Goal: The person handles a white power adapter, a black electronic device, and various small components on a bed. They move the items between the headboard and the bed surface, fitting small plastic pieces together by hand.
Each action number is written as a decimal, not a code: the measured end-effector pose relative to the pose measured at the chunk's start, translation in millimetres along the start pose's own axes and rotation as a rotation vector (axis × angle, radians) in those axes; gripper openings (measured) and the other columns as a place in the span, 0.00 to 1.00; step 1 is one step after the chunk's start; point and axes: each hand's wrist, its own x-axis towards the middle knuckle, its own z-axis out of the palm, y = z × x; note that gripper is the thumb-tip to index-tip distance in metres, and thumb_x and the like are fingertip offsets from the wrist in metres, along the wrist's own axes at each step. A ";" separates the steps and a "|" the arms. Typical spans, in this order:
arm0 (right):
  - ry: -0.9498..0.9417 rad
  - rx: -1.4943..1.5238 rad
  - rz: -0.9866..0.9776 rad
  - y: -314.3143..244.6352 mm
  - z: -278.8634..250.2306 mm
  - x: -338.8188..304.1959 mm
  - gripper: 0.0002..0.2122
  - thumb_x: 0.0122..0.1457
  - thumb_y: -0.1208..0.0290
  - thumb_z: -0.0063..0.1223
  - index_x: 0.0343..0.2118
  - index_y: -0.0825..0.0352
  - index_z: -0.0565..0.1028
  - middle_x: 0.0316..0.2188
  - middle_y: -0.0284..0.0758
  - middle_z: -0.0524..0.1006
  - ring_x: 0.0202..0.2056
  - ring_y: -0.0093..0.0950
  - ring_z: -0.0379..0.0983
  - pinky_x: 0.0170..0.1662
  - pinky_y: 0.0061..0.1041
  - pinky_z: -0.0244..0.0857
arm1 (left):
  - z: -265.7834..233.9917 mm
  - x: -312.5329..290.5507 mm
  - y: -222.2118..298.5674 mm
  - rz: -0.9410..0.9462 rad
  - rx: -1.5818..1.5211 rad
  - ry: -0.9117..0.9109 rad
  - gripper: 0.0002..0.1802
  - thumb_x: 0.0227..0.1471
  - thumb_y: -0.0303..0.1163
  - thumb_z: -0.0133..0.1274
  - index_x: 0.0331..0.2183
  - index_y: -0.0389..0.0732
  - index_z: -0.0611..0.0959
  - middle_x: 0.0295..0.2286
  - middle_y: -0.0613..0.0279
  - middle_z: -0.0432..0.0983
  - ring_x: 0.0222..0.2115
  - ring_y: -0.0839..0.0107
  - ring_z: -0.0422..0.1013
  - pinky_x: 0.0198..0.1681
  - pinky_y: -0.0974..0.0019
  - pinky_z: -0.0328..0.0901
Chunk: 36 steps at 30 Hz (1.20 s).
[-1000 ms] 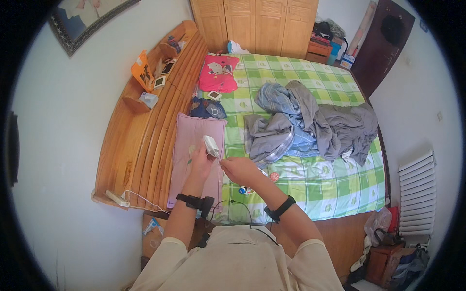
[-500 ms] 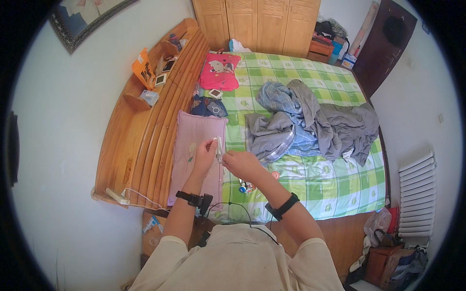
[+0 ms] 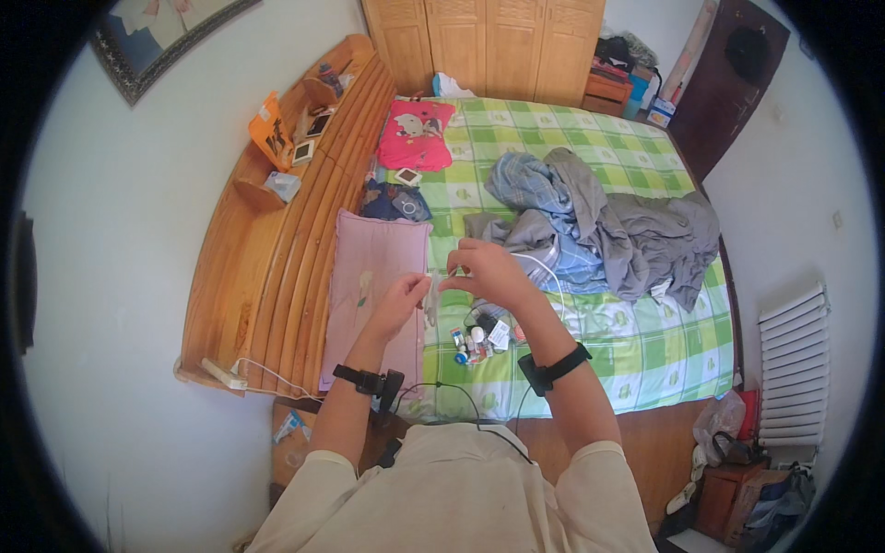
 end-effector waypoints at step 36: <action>0.316 1.111 0.384 69.4 76.0 -22.9 0.15 0.66 0.58 0.40 0.25 0.60 0.67 0.19 0.19 0.59 0.22 0.12 0.53 0.24 0.15 0.48 | 42.2 -2.1 30.1 0.119 -0.264 -0.187 0.16 0.61 0.37 0.46 0.43 0.35 0.76 0.28 0.72 0.72 0.27 0.84 0.64 0.30 0.78 0.59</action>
